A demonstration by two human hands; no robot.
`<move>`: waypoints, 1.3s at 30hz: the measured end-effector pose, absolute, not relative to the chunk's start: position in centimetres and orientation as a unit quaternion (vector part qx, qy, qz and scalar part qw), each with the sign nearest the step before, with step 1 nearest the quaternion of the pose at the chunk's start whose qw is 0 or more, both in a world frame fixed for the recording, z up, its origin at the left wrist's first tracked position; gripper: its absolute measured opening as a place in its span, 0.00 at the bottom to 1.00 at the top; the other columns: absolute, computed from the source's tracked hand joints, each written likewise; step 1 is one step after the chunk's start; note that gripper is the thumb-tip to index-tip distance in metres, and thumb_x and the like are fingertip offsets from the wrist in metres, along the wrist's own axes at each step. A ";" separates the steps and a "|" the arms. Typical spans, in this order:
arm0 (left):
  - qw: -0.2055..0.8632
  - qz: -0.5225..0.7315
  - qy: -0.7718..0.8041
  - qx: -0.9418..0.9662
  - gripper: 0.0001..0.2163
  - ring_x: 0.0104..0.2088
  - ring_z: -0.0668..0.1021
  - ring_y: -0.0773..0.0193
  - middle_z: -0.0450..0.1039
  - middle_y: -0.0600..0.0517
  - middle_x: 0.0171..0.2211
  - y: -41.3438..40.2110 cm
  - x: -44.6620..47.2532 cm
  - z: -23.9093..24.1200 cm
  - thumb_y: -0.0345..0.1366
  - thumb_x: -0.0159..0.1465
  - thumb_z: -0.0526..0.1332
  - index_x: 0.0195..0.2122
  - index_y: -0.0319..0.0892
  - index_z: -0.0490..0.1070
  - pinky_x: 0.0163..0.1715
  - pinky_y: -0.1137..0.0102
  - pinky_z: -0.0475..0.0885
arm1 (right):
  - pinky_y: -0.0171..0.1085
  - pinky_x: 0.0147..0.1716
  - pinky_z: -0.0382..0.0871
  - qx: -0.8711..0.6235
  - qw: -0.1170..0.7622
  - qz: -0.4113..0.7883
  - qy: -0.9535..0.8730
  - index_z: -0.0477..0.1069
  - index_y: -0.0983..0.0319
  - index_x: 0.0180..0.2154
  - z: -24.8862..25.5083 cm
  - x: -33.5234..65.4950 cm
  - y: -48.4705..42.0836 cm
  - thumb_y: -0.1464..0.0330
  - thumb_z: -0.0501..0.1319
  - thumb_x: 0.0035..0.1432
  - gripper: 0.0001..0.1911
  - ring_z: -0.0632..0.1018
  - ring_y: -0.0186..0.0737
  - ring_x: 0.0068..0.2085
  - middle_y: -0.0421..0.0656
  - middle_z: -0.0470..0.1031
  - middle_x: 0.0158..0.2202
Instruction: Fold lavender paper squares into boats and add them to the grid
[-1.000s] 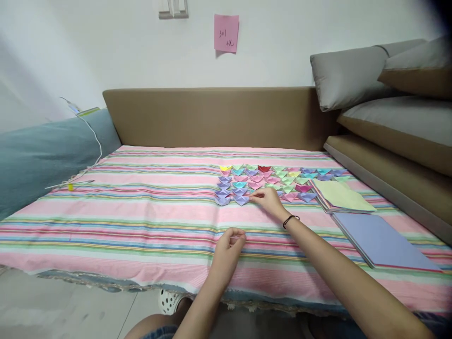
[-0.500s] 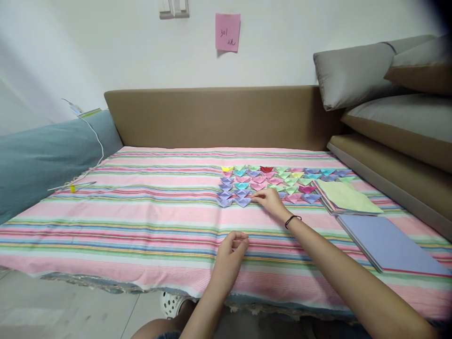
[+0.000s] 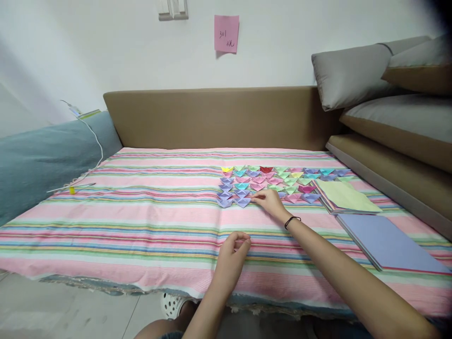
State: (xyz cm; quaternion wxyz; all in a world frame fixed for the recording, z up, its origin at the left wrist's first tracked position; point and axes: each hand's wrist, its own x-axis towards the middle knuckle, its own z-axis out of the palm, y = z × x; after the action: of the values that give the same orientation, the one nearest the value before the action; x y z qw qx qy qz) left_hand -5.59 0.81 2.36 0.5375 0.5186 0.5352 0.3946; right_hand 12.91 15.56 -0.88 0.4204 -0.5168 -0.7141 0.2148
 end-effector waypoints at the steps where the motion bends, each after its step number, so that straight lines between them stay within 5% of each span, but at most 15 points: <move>1: 0.537 0.390 0.538 0.520 0.09 0.35 0.72 0.60 0.72 0.49 0.33 0.8 -5.6 2.5 0.41 0.56 0.57 0.32 0.41 0.70 0.36 0.69 0.65 | 0.39 0.32 0.73 -0.517 0.419 0.214 -0.716 0.79 0.60 0.29 -0.8 13.0 15.5 0.69 0.63 0.49 0.06 0.80 0.43 0.31 0.44 0.81 0.29; 10: 0.518 0.390 0.531 0.545 0.11 0.35 0.74 0.58 0.74 0.49 0.33 1.4 -5.7 2.2 0.44 0.55 0.59 0.32 0.42 0.72 0.37 0.67 0.67 | 0.36 0.32 0.72 -0.545 0.394 0.149 -0.725 0.78 0.61 0.28 0.9 16.8 13.0 0.70 0.61 0.51 0.06 0.80 0.41 0.31 0.42 0.81 0.28; 19: 0.513 0.348 0.522 0.586 0.16 0.38 0.74 0.57 0.73 0.50 0.35 2.4 -5.5 1.4 0.50 0.56 0.58 0.33 0.42 0.71 0.39 0.67 0.66 | 0.46 0.47 0.66 -0.670 0.341 0.040 -0.658 0.77 0.66 0.40 3.9 32.6 9.8 0.69 0.57 0.55 0.14 0.77 0.52 0.46 0.53 0.78 0.43; 23: 0.510 0.330 0.524 0.596 0.16 0.38 0.74 0.58 0.73 0.50 0.36 2.8 -5.0 1.0 0.50 0.56 0.57 0.34 0.42 0.71 0.39 0.68 0.66 | 0.46 0.51 0.65 -0.685 0.256 0.093 -0.676 0.77 0.66 0.40 4.2 37.8 10.2 0.66 0.68 0.42 0.20 0.75 0.57 0.49 0.53 0.77 0.45; 29: 0.527 0.307 0.521 0.597 0.17 0.41 0.74 0.56 0.73 0.49 0.38 3.4 -4.1 1.1 0.51 0.57 0.57 0.35 0.42 0.71 0.43 0.67 0.65 | 0.42 0.51 0.65 -0.674 0.152 0.173 -0.702 0.79 0.62 0.38 4.0 40.1 12.3 0.63 0.72 0.30 0.26 0.75 0.56 0.49 0.48 0.77 0.45; 35: 0.531 0.290 0.526 0.598 0.17 0.40 0.73 0.56 0.73 0.49 0.36 4.1 -3.9 1.1 0.51 0.56 0.58 0.34 0.42 0.71 0.43 0.66 0.64 | 0.38 0.48 0.66 -0.647 0.112 0.243 -0.715 0.80 0.62 0.33 5.0 40.9 13.3 0.58 0.71 0.30 0.24 0.76 0.53 0.47 0.48 0.77 0.46; 39: 0.537 0.292 0.522 0.595 0.17 0.40 0.73 0.56 0.73 0.49 0.36 4.5 -3.7 1.0 0.50 0.55 0.59 0.35 0.42 0.72 0.42 0.66 0.64 | 0.36 0.42 0.68 -0.636 0.125 0.258 -0.716 0.80 0.63 0.27 5.8 41.0 13.2 0.56 0.67 0.36 0.18 0.78 0.49 0.42 0.46 0.80 0.36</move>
State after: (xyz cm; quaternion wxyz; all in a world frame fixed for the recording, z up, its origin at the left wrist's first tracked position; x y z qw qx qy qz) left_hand -3.73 4.45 1.05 0.5371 0.5951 0.5216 0.2920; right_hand 41.01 13.19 5.76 0.1251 -0.6361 -0.7163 0.2581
